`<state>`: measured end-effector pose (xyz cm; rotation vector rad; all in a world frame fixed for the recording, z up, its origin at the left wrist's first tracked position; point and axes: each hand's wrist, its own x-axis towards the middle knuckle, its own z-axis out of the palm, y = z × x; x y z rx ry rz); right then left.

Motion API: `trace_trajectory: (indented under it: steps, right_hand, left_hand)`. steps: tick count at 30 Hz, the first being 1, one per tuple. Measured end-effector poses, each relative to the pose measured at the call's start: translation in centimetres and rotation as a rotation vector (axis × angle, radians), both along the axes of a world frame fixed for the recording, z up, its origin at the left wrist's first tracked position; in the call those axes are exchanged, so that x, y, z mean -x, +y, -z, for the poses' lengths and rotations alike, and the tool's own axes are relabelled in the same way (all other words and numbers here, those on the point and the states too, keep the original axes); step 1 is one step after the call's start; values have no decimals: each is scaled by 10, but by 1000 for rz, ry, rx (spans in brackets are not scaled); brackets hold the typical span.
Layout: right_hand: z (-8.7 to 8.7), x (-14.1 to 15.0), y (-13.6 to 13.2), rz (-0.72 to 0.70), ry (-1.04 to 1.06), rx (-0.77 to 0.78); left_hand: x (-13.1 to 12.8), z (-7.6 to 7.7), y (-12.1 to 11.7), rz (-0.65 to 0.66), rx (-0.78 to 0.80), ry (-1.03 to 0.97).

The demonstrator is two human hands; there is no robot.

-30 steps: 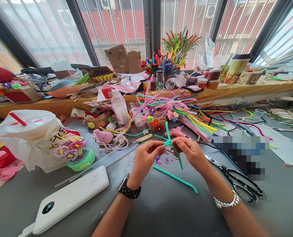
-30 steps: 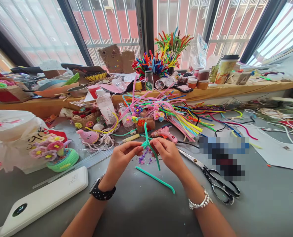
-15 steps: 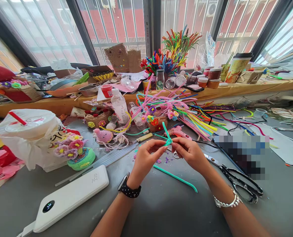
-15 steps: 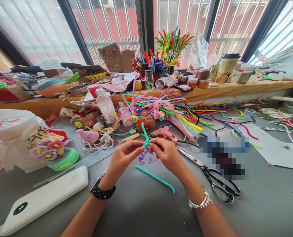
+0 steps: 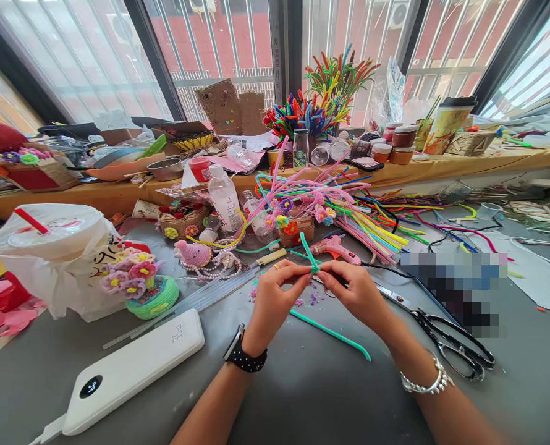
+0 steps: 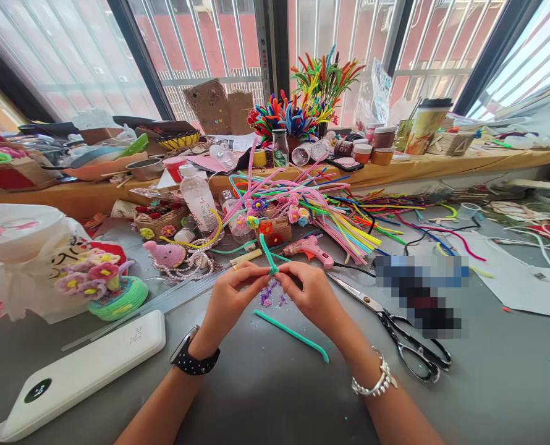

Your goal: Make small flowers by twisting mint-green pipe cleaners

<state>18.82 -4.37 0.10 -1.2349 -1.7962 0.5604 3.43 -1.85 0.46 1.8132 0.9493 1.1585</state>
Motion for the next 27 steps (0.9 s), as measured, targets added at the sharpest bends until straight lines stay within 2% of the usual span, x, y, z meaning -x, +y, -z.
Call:
trace_trajectory:
  steps: [10,14,22,27]
  right_hand:
    - [9,7,0,98,-101,-122]
    - [10,9,1,116,-65,-137]
    - [7,2,4,17,171,103]
    - [6,2,4,32,118,100]
  left_hand:
    - [-6,6,-6,-114,-137,91]
    - [-6,6,-5,-128,-151,99]
    - [2,-1,3,-23,-114,153]
    - [3,-1,4,7,-5,159]
